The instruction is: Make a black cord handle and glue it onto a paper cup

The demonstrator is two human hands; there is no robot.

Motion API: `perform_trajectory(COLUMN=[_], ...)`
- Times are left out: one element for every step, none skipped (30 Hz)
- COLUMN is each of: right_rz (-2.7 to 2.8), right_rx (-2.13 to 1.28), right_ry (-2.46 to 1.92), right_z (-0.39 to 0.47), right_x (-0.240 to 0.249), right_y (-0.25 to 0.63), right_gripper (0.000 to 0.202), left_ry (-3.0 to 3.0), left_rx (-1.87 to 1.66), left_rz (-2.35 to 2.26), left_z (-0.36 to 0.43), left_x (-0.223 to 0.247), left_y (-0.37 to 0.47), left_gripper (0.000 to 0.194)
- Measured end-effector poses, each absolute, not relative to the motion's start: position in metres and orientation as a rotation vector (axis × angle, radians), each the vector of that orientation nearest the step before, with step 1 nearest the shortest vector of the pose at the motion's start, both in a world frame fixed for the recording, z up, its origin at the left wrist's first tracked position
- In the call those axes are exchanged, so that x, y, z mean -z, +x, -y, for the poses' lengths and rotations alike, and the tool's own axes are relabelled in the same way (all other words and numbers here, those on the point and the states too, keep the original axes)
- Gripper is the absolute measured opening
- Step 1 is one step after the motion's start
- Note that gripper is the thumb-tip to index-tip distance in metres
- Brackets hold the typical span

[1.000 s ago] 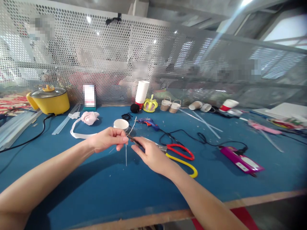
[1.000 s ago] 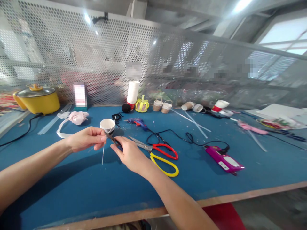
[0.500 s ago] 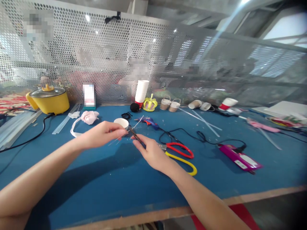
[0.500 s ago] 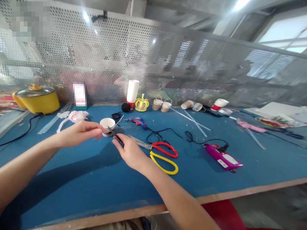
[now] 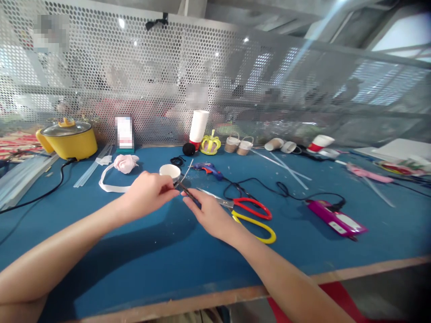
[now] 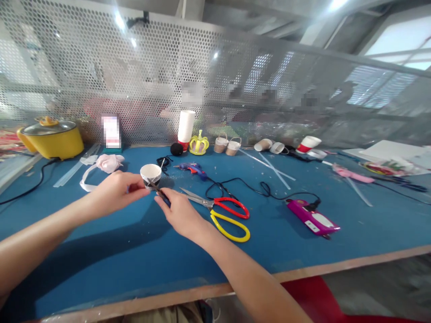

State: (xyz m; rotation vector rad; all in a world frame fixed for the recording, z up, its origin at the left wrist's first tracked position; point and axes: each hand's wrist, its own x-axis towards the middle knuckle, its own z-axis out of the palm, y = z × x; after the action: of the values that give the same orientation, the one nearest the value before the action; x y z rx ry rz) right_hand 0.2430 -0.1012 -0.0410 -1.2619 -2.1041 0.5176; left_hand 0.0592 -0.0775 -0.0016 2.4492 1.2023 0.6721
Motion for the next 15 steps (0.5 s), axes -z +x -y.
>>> perform_trajectory(right_rz=[2.088,2.074,2.069,2.070,2.076,2.084,2.092,2.096,2.096,2.095,2.096,2.097,2.098,2.098,2.096], right_rx=[-0.551,-0.588,-0.626,-0.658,-0.683,-0.699,-0.704,-0.695,-0.669,-0.630,-0.582,-0.533,-0.491,-0.464,-0.455], right_ry=[-1.237,-1.218,-1.204,-1.196,-1.194,-1.192,-1.192,-1.195,-1.205,-1.224,-1.250,-1.279,-1.304,-1.319,-1.320], right_z=[0.102,0.104,0.105,0.106,0.107,0.108,0.108,0.108,0.107,0.105,0.103,0.102,0.100,0.099,0.098], right_x=[0.039,0.036,0.034,0.032,0.030,0.029,0.029,0.030,0.032,0.035,0.037,0.040,0.043,0.045,0.046], right_y=[0.244,0.244,0.245,0.246,0.246,0.246,0.246,0.246,0.246,0.245,0.244,0.244,0.243,0.242,0.242], right_gripper=[0.025,0.026,0.027,0.028,0.029,0.029,0.030,0.029,0.028,0.027,0.026,0.025,0.025,0.025,0.025], left_ry=[2.306,2.160,2.019,1.903,1.807,1.732,1.702,1.718,1.784,1.897,2.045,2.226,2.400,2.526,2.591], left_rx=[-0.633,-0.631,-0.618,-0.571,-0.519,-0.487,-0.476,-0.483,-0.506,-0.536,-0.572,-0.609,-0.642,-0.662,-0.635], left_rz=[-1.028,-0.882,-0.755,-0.641,-0.544,-0.500,-0.498,-0.540,-0.629,-0.760,-0.923,-1.119,-1.320,-1.466,-1.529], left_z=[0.072,0.066,0.060,0.054,0.050,0.048,0.048,0.050,0.054,0.059,0.066,0.073,0.079,0.083,0.086], left_x=[0.001,0.002,0.004,0.007,0.010,0.014,0.017,0.019,0.020,0.019,0.017,0.014,0.010,0.006,0.003], left_y=[0.055,0.050,0.047,0.045,0.044,0.045,0.047,0.050,0.054,0.058,0.063,0.066,0.068,0.069,0.068], left_gripper=[0.025,0.027,0.029,0.030,0.032,0.033,0.034,0.033,0.032,0.030,0.028,0.024,0.021,0.020,0.020])
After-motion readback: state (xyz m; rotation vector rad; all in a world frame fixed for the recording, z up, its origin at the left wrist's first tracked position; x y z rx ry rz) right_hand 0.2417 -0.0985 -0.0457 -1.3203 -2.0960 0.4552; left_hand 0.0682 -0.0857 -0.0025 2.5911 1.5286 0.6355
